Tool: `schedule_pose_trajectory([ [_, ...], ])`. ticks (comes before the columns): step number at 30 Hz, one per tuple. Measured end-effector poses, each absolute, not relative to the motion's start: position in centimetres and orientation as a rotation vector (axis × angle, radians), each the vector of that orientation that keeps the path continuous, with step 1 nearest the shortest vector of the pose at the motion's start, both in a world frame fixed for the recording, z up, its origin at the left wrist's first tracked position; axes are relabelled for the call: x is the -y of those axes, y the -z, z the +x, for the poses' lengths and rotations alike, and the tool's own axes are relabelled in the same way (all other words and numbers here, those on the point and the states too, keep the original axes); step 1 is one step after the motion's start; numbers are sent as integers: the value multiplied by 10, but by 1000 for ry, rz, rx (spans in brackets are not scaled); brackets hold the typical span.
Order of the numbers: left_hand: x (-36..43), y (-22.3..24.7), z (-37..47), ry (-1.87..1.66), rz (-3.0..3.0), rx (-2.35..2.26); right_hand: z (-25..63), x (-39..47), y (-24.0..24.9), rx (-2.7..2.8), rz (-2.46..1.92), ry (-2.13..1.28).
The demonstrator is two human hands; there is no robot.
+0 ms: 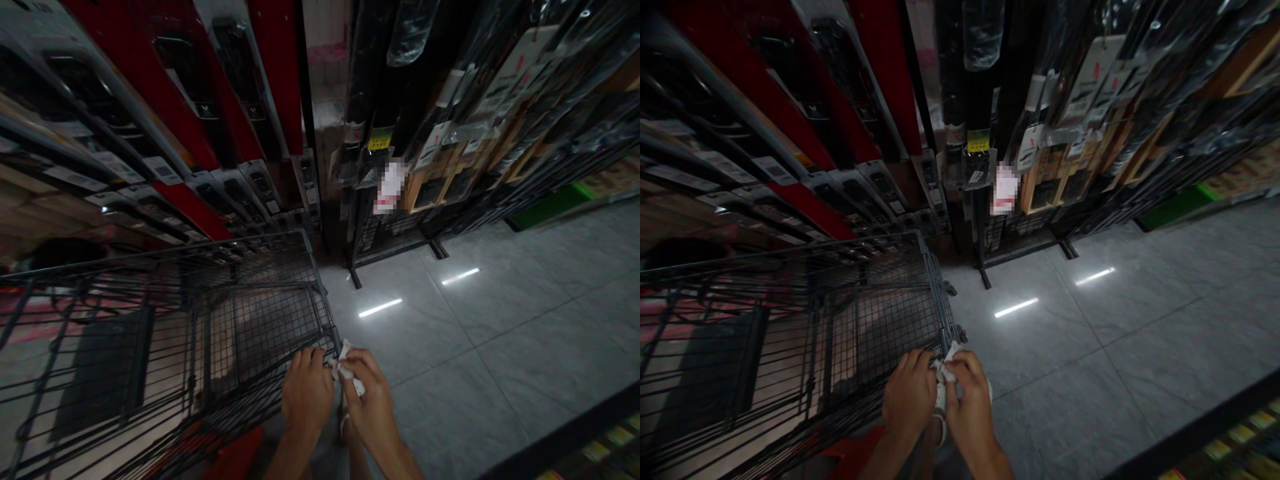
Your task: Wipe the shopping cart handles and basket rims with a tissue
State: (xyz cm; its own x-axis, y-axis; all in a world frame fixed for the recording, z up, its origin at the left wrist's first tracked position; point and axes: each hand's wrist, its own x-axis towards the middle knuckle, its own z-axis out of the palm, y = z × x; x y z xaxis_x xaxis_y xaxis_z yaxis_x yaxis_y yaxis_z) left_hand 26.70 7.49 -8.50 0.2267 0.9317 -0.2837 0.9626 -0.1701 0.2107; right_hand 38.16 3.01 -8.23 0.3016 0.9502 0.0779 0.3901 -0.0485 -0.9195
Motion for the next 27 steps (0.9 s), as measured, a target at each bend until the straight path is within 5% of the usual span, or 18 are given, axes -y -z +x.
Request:
schedule_pose_trajectory([
  [12,-76,93,267,85,2218,-1812,377,-125,103,1299,-1586,-623],
  [27,-63,85,179,-191,2157,-1967,392,-22,98,1702,-1565,-504],
])
